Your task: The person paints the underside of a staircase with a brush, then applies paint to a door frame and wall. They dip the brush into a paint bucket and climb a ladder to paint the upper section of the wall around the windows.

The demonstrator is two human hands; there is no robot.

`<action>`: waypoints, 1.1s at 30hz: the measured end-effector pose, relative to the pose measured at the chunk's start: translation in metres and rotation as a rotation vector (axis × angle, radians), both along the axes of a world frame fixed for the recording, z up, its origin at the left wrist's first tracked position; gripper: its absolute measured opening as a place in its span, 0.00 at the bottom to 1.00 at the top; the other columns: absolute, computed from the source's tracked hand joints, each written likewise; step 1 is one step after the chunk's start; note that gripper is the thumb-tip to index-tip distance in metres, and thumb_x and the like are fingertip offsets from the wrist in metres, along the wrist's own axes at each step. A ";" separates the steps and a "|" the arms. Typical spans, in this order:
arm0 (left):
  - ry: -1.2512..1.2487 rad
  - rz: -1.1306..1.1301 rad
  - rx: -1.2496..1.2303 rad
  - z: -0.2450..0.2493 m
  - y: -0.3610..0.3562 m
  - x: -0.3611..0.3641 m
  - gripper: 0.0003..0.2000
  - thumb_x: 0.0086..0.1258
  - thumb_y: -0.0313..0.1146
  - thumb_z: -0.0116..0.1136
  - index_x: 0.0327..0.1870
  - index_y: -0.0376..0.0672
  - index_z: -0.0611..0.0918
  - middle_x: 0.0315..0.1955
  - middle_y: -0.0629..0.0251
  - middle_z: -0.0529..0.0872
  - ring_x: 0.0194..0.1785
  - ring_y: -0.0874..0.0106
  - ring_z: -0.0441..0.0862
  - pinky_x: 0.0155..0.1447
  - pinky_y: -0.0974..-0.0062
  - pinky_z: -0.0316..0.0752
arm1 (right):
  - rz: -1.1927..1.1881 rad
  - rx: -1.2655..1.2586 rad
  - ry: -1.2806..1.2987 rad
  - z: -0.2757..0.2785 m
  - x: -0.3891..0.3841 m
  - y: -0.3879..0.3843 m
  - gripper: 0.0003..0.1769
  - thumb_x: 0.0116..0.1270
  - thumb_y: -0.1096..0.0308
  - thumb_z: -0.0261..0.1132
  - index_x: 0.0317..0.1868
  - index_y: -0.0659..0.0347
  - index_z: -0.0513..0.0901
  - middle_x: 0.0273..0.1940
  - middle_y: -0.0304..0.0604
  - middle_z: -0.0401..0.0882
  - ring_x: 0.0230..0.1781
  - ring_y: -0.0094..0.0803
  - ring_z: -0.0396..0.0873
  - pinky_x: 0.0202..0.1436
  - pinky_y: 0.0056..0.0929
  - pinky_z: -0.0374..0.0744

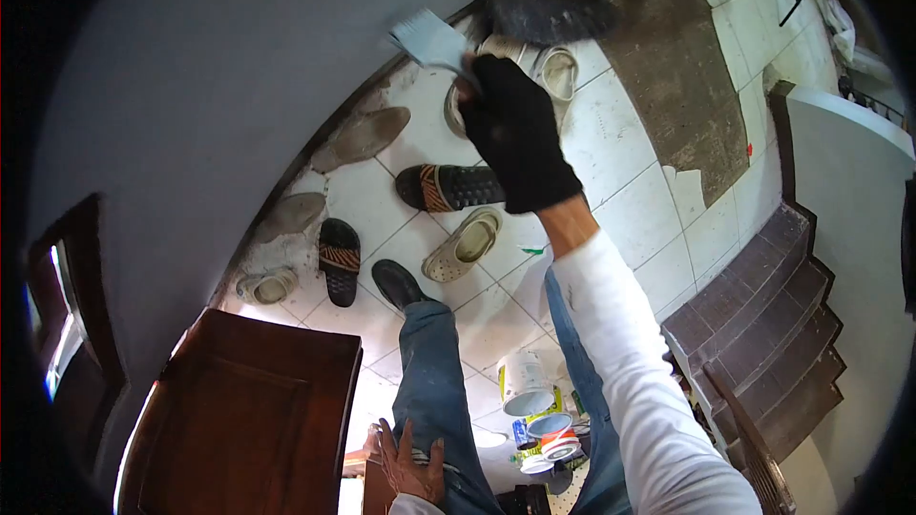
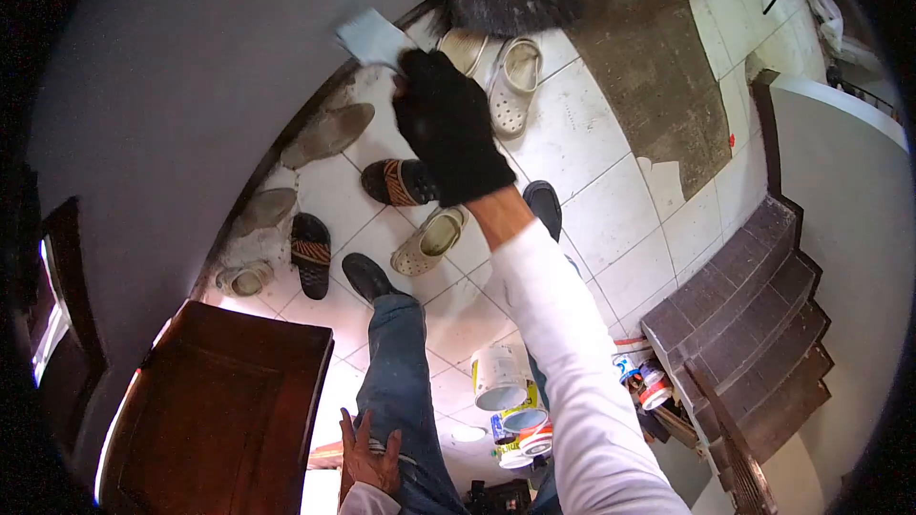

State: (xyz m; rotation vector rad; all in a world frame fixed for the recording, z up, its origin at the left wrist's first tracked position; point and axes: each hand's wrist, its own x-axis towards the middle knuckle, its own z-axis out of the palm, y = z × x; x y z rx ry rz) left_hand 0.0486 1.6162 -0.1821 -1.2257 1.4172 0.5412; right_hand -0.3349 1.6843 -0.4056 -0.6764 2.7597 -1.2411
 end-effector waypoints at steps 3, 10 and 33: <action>-0.011 -0.008 0.011 0.000 0.003 0.002 0.36 0.77 0.53 0.67 0.82 0.46 0.73 0.90 0.50 0.46 0.90 0.44 0.50 0.85 0.42 0.64 | -0.035 0.045 0.019 -0.010 -0.012 0.048 0.18 0.70 0.67 0.73 0.58 0.65 0.87 0.50 0.59 0.89 0.51 0.57 0.88 0.55 0.44 0.86; 0.077 0.009 -0.041 -0.003 0.017 0.014 0.36 0.77 0.51 0.69 0.81 0.44 0.74 0.90 0.49 0.47 0.90 0.44 0.49 0.86 0.43 0.63 | 0.047 0.171 0.120 -0.030 -0.116 0.042 0.10 0.68 0.65 0.67 0.45 0.60 0.86 0.40 0.57 0.87 0.44 0.60 0.87 0.47 0.53 0.84; 0.212 -0.105 -0.090 -0.019 0.041 0.058 0.39 0.71 0.57 0.67 0.79 0.46 0.77 0.90 0.50 0.51 0.90 0.43 0.47 0.88 0.34 0.47 | 0.657 0.077 -0.092 0.224 -0.160 0.076 0.36 0.69 0.62 0.77 0.75 0.52 0.74 0.68 0.56 0.73 0.60 0.54 0.81 0.65 0.49 0.80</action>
